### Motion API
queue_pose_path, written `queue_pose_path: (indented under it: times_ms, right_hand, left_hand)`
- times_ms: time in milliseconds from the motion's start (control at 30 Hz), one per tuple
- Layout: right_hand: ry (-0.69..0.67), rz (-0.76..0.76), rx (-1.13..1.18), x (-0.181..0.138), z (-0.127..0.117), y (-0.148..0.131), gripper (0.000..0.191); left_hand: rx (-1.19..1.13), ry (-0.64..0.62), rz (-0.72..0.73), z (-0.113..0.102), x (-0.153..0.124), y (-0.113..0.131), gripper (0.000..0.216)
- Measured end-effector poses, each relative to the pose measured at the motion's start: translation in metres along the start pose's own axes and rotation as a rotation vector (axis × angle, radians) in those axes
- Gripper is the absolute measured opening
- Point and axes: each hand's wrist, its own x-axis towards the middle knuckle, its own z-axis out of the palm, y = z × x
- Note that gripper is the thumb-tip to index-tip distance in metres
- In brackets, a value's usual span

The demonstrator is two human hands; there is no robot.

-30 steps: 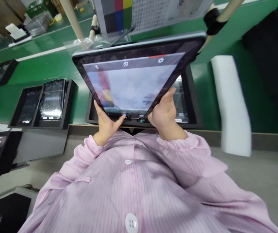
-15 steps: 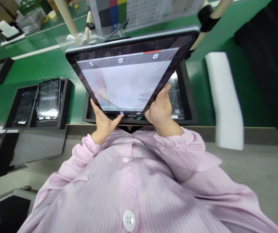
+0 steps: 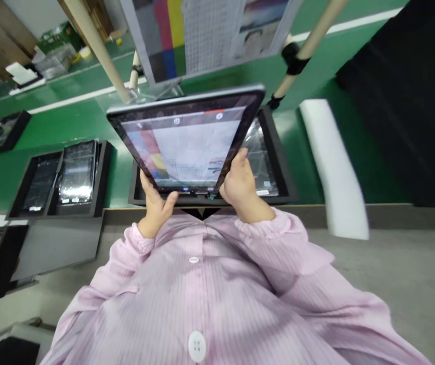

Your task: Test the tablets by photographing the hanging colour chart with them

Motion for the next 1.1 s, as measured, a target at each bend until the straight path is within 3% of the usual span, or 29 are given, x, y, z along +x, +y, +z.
queue_pose_path:
  times_ms: [100, 233, 433, 600, 700, 800, 933, 1100]
  right_hand:
    - [0.013, -0.005, 0.061, -0.002, 0.005, -0.013, 0.084]
    - [-0.099, 0.091, 0.231, -0.001, 0.016, -0.044, 0.078]
    - [-0.189, 0.096, 0.302, 0.022, 0.023, -0.086, 0.064]
    - [-0.123, 0.165, 0.447, 0.045, 0.029, -0.102, 0.069]
    - [-0.167, 0.163, 0.435, 0.052, 0.029, -0.106, 0.068]
    - [-0.233, 0.03, 0.314, 0.057, 0.025, -0.106, 0.066]
    - [-0.21, -0.182, 0.13, 0.061, 0.02, -0.098, 0.066]
    - [-0.144, -0.219, 0.034, 0.064, 0.017, -0.086, 0.067]
  left_hand:
    - [-0.201, 0.033, -0.061, -0.016, 0.008, -0.008, 0.079]
    - [-0.567, 0.151, -0.336, -0.03, 0.028, -0.009, 0.067]
    - [-0.904, 0.194, -0.489, -0.027, 0.044, 0.008, 0.051]
    - [-0.978, 0.195, -0.591, -0.019, 0.044, 0.008, 0.04]
    - [-1.001, 0.215, -0.616, -0.015, 0.046, 0.007, 0.042]
    - [-1.005, 0.235, -0.641, -0.013, 0.047, 0.006, 0.049]
    - [-0.983, 0.254, -0.702, -0.01, 0.046, 0.003, 0.056]
    - [-0.919, 0.269, -0.703, -0.012, 0.045, 0.01, 0.068]
